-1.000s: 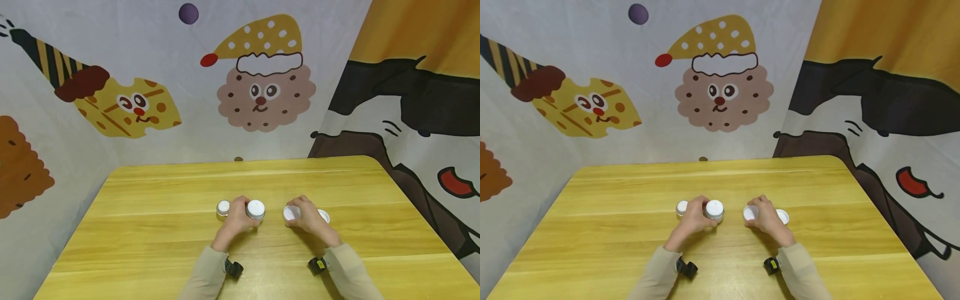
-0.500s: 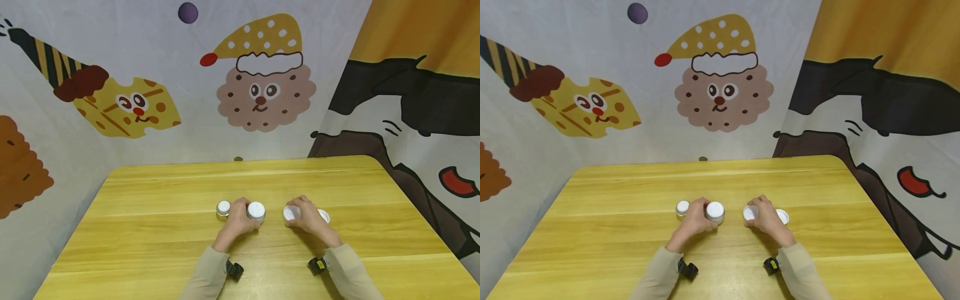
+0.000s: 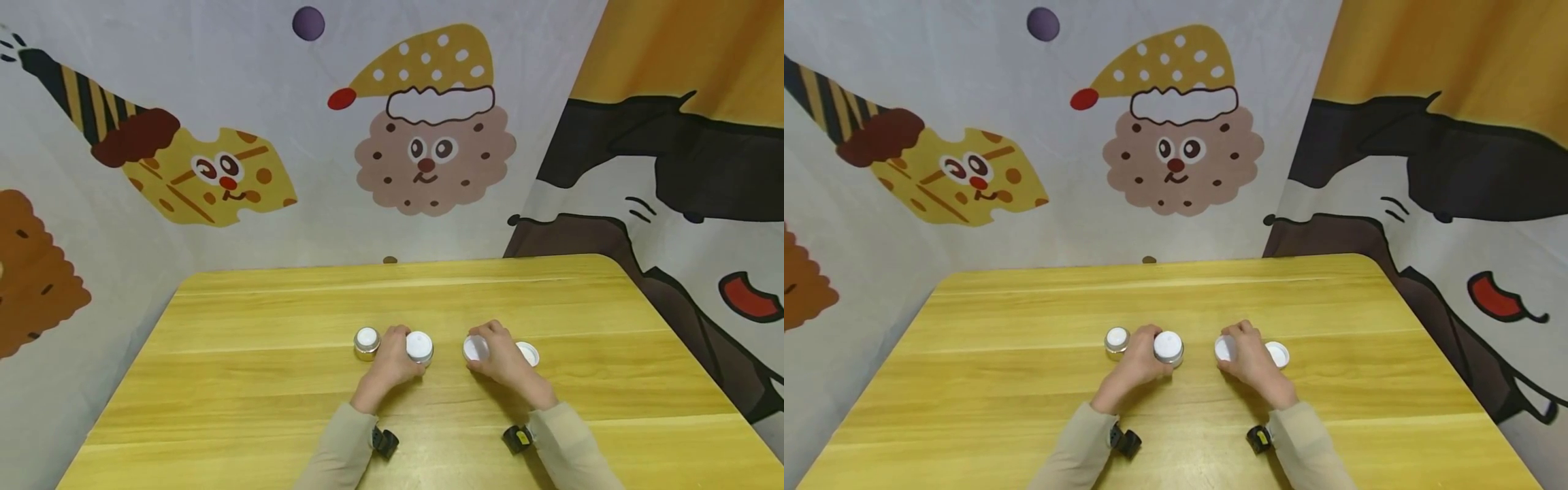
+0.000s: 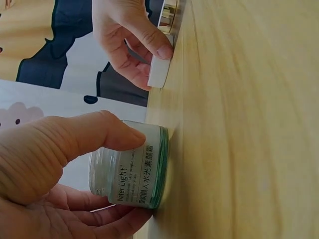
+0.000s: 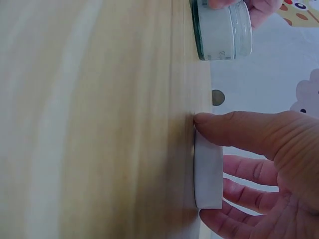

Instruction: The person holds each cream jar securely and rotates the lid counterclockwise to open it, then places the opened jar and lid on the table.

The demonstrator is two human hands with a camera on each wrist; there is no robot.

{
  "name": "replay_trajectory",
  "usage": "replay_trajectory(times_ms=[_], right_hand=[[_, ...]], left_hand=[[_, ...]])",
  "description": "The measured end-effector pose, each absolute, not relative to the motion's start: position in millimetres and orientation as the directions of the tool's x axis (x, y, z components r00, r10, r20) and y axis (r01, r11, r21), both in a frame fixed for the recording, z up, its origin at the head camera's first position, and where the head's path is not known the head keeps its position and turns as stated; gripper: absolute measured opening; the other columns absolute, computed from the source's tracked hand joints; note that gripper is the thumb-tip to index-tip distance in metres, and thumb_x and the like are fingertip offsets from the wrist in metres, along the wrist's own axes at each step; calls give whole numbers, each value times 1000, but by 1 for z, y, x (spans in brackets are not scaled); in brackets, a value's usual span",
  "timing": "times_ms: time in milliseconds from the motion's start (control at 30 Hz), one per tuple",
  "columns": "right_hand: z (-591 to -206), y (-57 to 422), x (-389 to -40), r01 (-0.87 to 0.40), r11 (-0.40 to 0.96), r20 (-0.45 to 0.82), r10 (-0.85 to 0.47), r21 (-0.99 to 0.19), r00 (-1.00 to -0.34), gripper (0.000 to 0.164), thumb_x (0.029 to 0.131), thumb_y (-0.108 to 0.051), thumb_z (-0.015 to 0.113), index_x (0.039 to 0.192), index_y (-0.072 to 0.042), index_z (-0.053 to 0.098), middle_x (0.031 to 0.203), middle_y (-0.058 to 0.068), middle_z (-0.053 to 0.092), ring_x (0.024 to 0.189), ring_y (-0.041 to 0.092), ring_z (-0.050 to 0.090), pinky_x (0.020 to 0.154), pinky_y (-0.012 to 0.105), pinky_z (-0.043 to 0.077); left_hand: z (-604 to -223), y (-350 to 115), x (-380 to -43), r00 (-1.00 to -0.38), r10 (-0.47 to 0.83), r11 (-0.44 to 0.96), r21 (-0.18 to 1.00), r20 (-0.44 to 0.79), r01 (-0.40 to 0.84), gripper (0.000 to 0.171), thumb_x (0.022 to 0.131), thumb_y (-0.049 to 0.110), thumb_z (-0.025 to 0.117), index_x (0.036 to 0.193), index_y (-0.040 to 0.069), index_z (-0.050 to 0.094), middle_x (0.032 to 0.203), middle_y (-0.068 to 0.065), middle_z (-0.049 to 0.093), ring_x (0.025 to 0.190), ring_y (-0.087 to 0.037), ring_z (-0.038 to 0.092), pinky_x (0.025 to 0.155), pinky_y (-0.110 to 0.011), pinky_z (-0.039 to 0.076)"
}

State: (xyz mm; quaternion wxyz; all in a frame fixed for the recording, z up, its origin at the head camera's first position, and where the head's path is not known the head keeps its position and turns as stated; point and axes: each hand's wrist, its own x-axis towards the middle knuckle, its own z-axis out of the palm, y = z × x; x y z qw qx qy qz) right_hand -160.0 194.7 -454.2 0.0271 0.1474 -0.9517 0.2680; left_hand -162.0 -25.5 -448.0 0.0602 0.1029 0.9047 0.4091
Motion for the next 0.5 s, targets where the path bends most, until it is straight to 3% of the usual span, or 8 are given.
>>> replay_trajectory(times_ms=[233, 367, 500], right_hand=[[-458, 194, -159, -294, 827, 124, -268, -479, -955, 50, 68, -9, 81, 111, 4, 59, 109, 24, 52, 96, 38, 54, 78, 50, 51], [-457, 194, -158, -325, 822, 166, -280, -468, -946, 56, 68, -11, 82, 116, 5, 57, 115, 26, 50, 103, 41, 52, 81, 51, 49], [-449, 190, -158, -381, 792, 277, -276, -477, -920, 62, 74, -17, 79, 124, 7, 52, 123, 28, 48, 113, 43, 46, 90, 54, 44]], left_hand=[[-442, -28, -161, -962, 273, 636, 754, -19, 166, 65, 58, 4, 82, 112, -14, 51, 103, -23, 55, 96, -36, 54, 87, -47, 47], [-429, -36, -161, -951, 309, 584, 784, 25, 211, 61, 73, 13, 77, 120, -15, 50, 116, -28, 54, 107, -40, 53, 90, -49, 46], [-411, -46, -165, -946, 264, 554, 773, 189, 309, 51, 85, 13, 66, 126, -12, 49, 125, -27, 52, 115, -40, 50, 95, -47, 44]])
